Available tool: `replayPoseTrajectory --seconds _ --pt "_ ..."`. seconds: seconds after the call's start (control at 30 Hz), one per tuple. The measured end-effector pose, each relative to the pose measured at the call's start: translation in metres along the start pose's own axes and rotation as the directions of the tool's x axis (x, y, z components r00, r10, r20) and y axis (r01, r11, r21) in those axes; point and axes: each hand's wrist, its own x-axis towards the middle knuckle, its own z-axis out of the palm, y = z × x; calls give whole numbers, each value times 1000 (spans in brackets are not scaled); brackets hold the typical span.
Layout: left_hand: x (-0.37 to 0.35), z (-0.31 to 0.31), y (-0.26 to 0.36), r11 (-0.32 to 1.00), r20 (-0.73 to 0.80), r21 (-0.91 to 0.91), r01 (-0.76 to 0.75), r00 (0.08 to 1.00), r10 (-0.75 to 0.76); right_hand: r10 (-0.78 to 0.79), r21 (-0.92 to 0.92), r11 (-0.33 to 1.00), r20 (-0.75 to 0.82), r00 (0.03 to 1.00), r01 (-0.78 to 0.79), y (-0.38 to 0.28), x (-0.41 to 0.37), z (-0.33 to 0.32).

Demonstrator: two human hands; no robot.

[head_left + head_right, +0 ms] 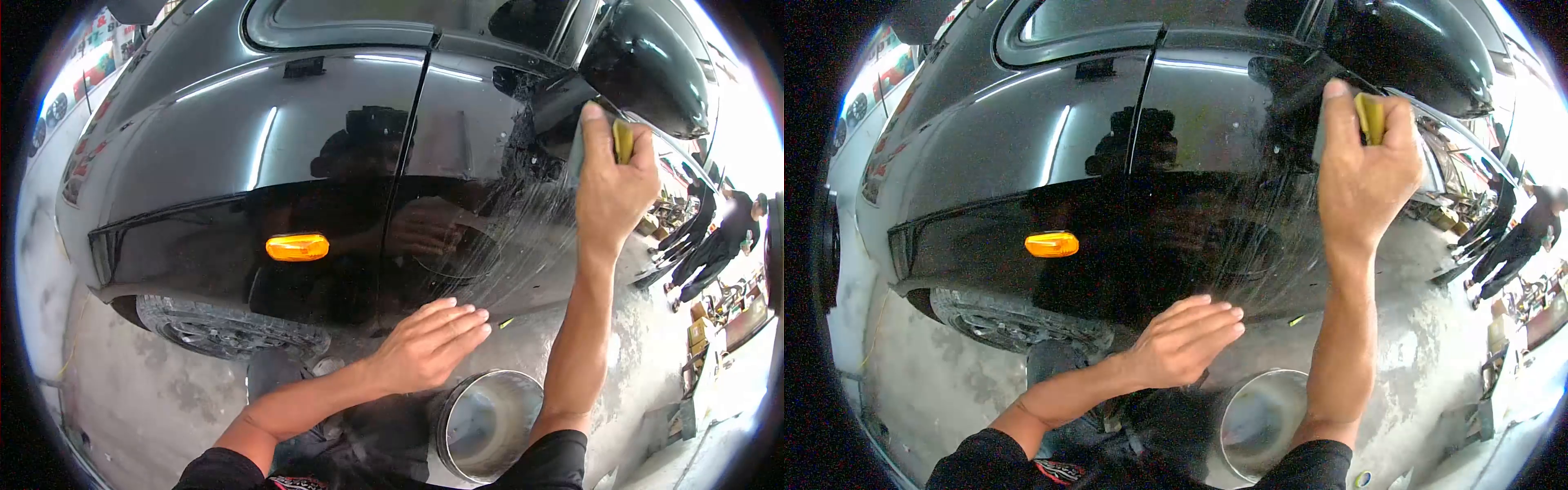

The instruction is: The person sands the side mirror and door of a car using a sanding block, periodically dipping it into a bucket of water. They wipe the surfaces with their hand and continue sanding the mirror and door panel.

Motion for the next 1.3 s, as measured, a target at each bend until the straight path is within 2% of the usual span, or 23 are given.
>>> replayPoseTrajectory --seconds 0.07,0.2,0.23,0.27,0.33,0.37,0.4,0.43,0.53,0.6,0.63,0.7,0.8,0.87,0.93,1.1,1.2,1.23,1.3 --pt "-8 2 -4 999 20 -35 15 1000 -14 -12 16 1000 29 1000 12 -2 -4 0" --pt "-15 7 -8 996 37 -81 24 999 -21 -30 -6 1000 -43 999 30 -1 4 2" --pt "-18 7 -8 996 47 -87 22 999 -18 -81 -18 997 -50 995 80 4 3 2" --pt "-20 5 -9 996 59 -89 18 998 -13 -64 17 998 0 998 64 6 0 0" --pt "-24 1 -9 995 72 -98 5 997 3 -79 -83 992 131 988 91 4 0 -14" --pt "-26 2 -10 994 64 -109 -2 998 9 -128 -61 989 104 986 135 6 2 -18" --pt "-26 2 -11 992 58 -123 -9 998 16 -99 -41 994 75 992 102 9 5 -26" --pt "-19 -3 -10 988 34 -150 -19 999 25 -72 -13 997 53 996 73 11 5 -33" --pt "11 -21 -7 990 -75 -80 -118 991 112 -20 74 997 -22 1000 21 24 2 -48" --pt "57 -44 -6 978 -131 -15 -210 970 206 17 114 993 -32 999 -13 25 1 -56" --pt "82 -51 -6 970 -181 17 -243 953 242 -40 83 996 -58 998 45 25 6 -60" --pt "134 -65 -4 970 -256 58 -234 936 241 -64 36 997 -44 997 65 13 26 -74" --pt "178 -69 -12 975 -336 83 -204 915 221 -88 -86 992 29 996 90 -4 69 -90" --pt "170 -67 -10 978 -334 41 -204 920 206 -135 -159 974 172 976 163 -5 100 -95" --pt "152 -65 -8 978 -304 26 -205 931 203 -74 21 997 295 953 71 1 115 -91" --pt "120 -46 -11 984 -280 -85 -158 951 129 -296 -114 923 401 867 368 -34 116 -57" --pt "113 -41 -15 983 -270 -106 -150 956 117 -347 -19 920 428 835 392 -31 117 -53" --pt "111 -44 -15 982 -268 -105 -158 955 125 -307 -74 924 440 844 375 -26 120 -63" --pt "106 -51 -19 980 -276 -109 -166 952 131 -183 -92 966 415 891 241 -16 119 -70"
